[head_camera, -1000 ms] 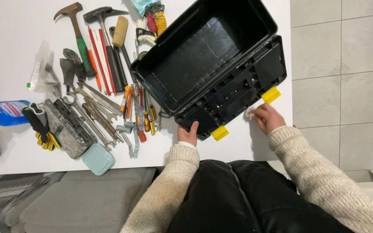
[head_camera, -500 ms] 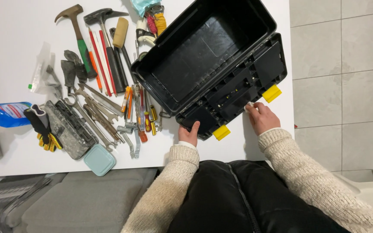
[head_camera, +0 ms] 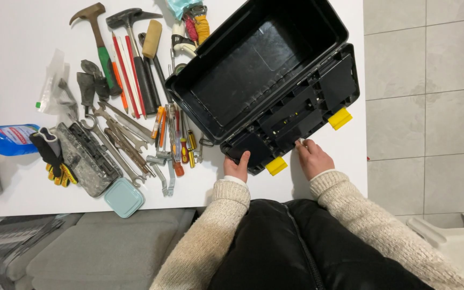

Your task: The person wipes the interior of a black toolbox with a white wipe, then places several tools including hammers, a wrench, and screwdrivers into the toolbox compartments. The person handles each tool individually and arranges them inside the case.

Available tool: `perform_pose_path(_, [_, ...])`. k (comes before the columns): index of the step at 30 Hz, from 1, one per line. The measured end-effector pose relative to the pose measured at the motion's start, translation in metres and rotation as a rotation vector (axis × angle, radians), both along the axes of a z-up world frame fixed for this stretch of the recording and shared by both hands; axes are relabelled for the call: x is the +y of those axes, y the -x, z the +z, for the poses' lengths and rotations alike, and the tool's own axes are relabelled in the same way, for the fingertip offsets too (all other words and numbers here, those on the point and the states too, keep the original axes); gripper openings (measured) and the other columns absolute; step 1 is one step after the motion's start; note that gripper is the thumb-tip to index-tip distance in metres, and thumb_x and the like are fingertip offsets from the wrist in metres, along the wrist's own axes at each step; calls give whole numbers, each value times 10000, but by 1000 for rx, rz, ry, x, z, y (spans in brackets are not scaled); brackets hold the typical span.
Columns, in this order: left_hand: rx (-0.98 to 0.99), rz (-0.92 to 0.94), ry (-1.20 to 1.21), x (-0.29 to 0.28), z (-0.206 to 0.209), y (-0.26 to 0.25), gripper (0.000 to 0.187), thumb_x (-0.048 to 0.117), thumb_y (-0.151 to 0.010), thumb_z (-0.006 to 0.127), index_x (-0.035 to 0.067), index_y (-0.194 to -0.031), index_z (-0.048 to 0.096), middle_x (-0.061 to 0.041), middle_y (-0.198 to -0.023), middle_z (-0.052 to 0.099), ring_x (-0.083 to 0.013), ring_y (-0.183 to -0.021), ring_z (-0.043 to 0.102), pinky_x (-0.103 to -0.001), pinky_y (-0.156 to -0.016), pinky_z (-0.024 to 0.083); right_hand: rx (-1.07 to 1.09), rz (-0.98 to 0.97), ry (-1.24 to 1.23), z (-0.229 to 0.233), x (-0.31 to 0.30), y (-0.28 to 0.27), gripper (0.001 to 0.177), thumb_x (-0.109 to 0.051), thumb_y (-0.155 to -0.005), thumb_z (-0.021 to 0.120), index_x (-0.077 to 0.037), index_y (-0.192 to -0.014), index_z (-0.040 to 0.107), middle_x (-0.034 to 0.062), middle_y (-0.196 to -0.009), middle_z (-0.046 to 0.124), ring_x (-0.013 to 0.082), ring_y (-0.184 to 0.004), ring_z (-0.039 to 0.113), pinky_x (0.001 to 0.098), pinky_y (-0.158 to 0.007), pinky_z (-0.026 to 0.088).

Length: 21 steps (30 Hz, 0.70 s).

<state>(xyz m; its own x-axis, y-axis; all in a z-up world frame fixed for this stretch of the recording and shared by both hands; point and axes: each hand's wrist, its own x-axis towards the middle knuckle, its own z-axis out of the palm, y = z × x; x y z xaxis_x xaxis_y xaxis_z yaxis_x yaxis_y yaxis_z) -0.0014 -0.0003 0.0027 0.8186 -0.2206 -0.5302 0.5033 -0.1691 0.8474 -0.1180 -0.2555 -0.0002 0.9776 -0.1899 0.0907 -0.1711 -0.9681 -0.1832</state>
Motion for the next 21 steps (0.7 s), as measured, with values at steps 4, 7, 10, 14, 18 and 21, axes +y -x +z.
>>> perform_pose_path(4, [1, 1, -7, 1, -8, 2, 816, 336, -1009, 712, 47, -1600, 229, -216, -1586, 355, -334, -1469, 336, -485, -1249, 295, 0, 2, -86, 2, -9, -4, 188, -232, -965, 631, -228, -1146, 685, 8, -1107, 597, 220, -870, 714, 310, -758, 587])
perform_pose_path(7, [-26, 14, -8, 1, -4, -2, 800, 306, -996, 728, 30, -1587, 265, -237, -1561, 389, -341, -1460, 350, -489, -1237, 311, 127, -106, -316, 7, -17, -7, 211, -272, -912, 710, -278, -1122, 733, -6, -1148, 620, 268, -896, 725, 363, -794, 593])
perform_pose_path(10, [-11, 6, 5, 2, -4, -5, 836, 377, -980, 751, 61, -1587, 269, -199, -1569, 394, -310, -1458, 361, -464, -1240, 308, 113, -110, -590, 28, -32, -9, 155, -314, -914, 722, -243, -1045, 764, 3, -1043, 687, 279, -841, 732, 401, -774, 577])
perform_pose_path(14, [-10, 9, 7, 6, -10, -4, 814, 350, -988, 742, 55, -1584, 273, -202, -1569, 393, -312, -1458, 358, -466, -1243, 310, 4, -262, -602, 26, -76, -6, 175, -228, -937, 759, -201, -1108, 774, 58, -1158, 669, 287, -877, 709, 402, -804, 569])
perform_pose_path(18, [-16, -7, 9, 7, -6, -5, 817, 335, -992, 738, 41, -1584, 259, -212, -1575, 383, -308, -1460, 359, -472, -1248, 301, -122, -451, -386, 11, -120, -11, 227, -207, -965, 803, -293, -1173, 780, -3, -1177, 585, 217, -835, 698, 336, -754, 571])
perform_pose_path(21, [-25, -6, 8, 11, -16, -4, 812, 339, -990, 739, 50, -1586, 269, -210, -1567, 397, -305, -1454, 368, -473, -1240, 315, -141, -469, -305, 5, -134, -29, 282, -198, -953, 815, -307, -1205, 756, -26, -1191, 580, 215, -890, 709, 342, -785, 589])
